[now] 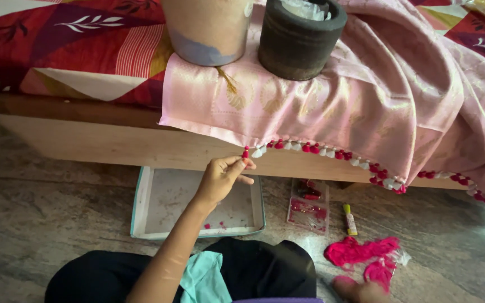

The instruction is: Attaching and trimming decorative tassels and pom-poms on the edge of a pink fabric saree.

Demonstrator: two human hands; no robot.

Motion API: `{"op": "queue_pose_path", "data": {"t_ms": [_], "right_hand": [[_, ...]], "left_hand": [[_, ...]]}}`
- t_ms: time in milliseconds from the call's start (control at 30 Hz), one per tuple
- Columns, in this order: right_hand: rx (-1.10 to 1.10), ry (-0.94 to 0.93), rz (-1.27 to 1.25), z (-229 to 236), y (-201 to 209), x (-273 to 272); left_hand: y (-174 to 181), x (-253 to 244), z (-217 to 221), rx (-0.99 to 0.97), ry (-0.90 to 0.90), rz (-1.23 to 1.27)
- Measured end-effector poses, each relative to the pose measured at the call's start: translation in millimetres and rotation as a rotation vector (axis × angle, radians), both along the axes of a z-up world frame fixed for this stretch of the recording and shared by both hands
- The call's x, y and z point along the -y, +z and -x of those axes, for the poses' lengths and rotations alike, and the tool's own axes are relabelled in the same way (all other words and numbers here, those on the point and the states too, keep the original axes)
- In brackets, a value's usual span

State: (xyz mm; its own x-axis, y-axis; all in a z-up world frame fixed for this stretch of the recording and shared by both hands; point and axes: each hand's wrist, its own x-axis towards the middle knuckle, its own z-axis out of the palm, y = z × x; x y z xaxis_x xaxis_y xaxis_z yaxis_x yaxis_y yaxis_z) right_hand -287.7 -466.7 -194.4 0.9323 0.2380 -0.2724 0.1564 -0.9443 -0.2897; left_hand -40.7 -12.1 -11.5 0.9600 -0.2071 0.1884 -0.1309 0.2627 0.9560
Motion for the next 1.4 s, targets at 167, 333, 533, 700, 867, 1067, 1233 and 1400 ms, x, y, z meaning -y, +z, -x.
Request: {"op": "queue_pose_path", "data": {"t_ms": [167, 333, 533, 700, 867, 1067, 1233, 1400], "right_hand": [[-0.067, -0.022, 0.123, -113, 283, -95], [0.070, 0.107, 0.086, -157, 314, -101], [0.133, 0.305, 0.058, -189, 302, -101], [0.120, 0.290, 0.181, -209, 308, -118], [0.052, 0.338, 0.102, -216, 322, -140], [0.010, 0.392, 0.101, -217, 334, -154], [-0.050, 0.319, 0.202, -213, 351, -164], [-0.036, 0.310, 0.208, -220, 339, -153]], "left_hand": [[0, 1, 5, -0.002, -0.001, 0.035], [4, 0, 6, -0.048, 0.034, 0.005], [-6, 4, 4, -0.037, 0.068, 0.064], [-6, 5, 5, -0.092, 0.121, 0.024], [-26, 8, -2, -0.064, 0.114, 0.076], [-13, 4, 5, -0.028, 0.160, -0.008], [-5, 3, 9, 0.015, 0.221, -0.132], [-3, 3, 12, 0.021, 0.222, -0.105]]}}
